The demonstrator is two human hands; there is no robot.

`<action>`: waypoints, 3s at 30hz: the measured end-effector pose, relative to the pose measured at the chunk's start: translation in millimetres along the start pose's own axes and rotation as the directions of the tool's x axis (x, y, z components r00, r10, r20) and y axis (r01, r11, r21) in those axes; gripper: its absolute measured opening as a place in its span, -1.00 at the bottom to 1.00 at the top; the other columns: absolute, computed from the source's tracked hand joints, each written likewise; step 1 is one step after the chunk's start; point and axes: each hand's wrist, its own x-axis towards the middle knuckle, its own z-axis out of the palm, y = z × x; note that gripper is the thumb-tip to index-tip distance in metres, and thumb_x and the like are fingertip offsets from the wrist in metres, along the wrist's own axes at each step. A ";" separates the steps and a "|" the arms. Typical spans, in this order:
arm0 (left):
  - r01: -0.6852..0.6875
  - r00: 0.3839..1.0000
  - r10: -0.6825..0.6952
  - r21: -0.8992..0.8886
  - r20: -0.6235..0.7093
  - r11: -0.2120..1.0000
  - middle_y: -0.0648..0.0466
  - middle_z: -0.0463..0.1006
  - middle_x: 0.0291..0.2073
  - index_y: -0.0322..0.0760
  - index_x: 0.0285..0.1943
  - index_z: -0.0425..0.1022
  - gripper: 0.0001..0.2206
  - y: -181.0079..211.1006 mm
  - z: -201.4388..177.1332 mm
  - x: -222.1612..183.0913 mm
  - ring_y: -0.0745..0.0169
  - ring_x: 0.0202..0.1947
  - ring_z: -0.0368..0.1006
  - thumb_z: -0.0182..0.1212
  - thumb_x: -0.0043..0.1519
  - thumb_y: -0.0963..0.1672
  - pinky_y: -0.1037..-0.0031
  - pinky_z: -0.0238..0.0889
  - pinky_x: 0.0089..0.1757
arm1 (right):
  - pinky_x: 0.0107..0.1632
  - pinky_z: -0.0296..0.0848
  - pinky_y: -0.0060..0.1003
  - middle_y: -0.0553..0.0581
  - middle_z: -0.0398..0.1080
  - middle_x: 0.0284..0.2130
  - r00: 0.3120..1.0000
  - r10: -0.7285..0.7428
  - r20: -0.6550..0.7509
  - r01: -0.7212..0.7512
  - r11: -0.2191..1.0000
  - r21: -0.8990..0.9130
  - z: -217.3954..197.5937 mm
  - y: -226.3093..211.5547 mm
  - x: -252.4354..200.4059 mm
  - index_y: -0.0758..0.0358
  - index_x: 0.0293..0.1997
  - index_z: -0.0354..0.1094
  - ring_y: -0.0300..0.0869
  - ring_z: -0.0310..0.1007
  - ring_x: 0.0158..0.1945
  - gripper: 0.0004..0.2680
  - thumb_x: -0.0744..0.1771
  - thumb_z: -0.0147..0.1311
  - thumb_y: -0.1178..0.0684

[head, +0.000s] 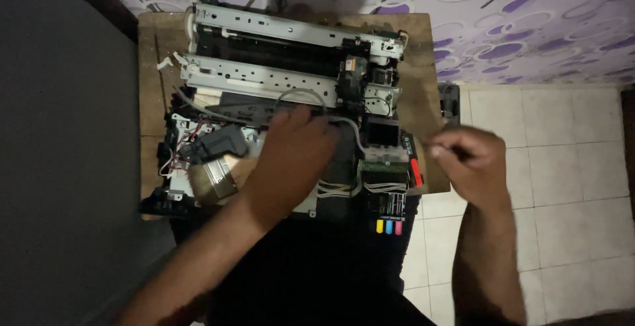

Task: Disconnecting internal cables and removing components from a disassembled printer for repair

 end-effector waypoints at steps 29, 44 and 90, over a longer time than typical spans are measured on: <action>0.063 0.995 -0.064 0.013 0.076 0.998 0.03 0.41 0.11 -0.01 -0.20 0.66 -0.89 -10.4 15.2 1.5 -0.14 0.29 0.18 0.29 0.13 -0.13 0.06 0.06 0.05 | -0.43 0.30 -0.31 0.18 0.34 -0.73 0.983 0.037 -0.179 0.023 0.947 0.322 20.2 12.4 -57.0 0.52 -0.32 0.51 -0.26 0.22 -0.59 -0.94 0.30 0.18 0.28; -0.133 0.908 -0.018 0.327 0.420 0.936 0.05 0.41 0.28 0.02 -0.22 0.71 -0.85 11.0 -5.2 16.5 -0.16 0.47 0.04 0.50 0.06 -0.12 -0.17 -0.08 0.25 | -0.43 0.24 -0.29 0.17 0.31 -0.73 0.985 0.058 -0.163 -0.004 0.950 0.311 24.2 -1.2 -55.6 0.51 -0.30 0.51 -0.26 0.16 -0.56 -0.94 0.31 0.15 0.28; 0.197 0.896 0.400 -0.980 0.194 0.034 0.20 -0.06 -0.73 -0.14 -0.61 -0.02 -0.68 31.5 -55.4 -52.5 0.38 -0.65 -0.16 0.03 0.15 -0.16 0.40 -0.20 -0.51 | 0.03 0.47 -0.07 0.12 0.39 -0.04 0.915 -0.387 0.116 0.335 0.886 0.320 93.8 -105.7 -68.4 0.12 0.23 0.16 -0.01 0.47 -0.08 -0.59 0.32 0.29 -0.06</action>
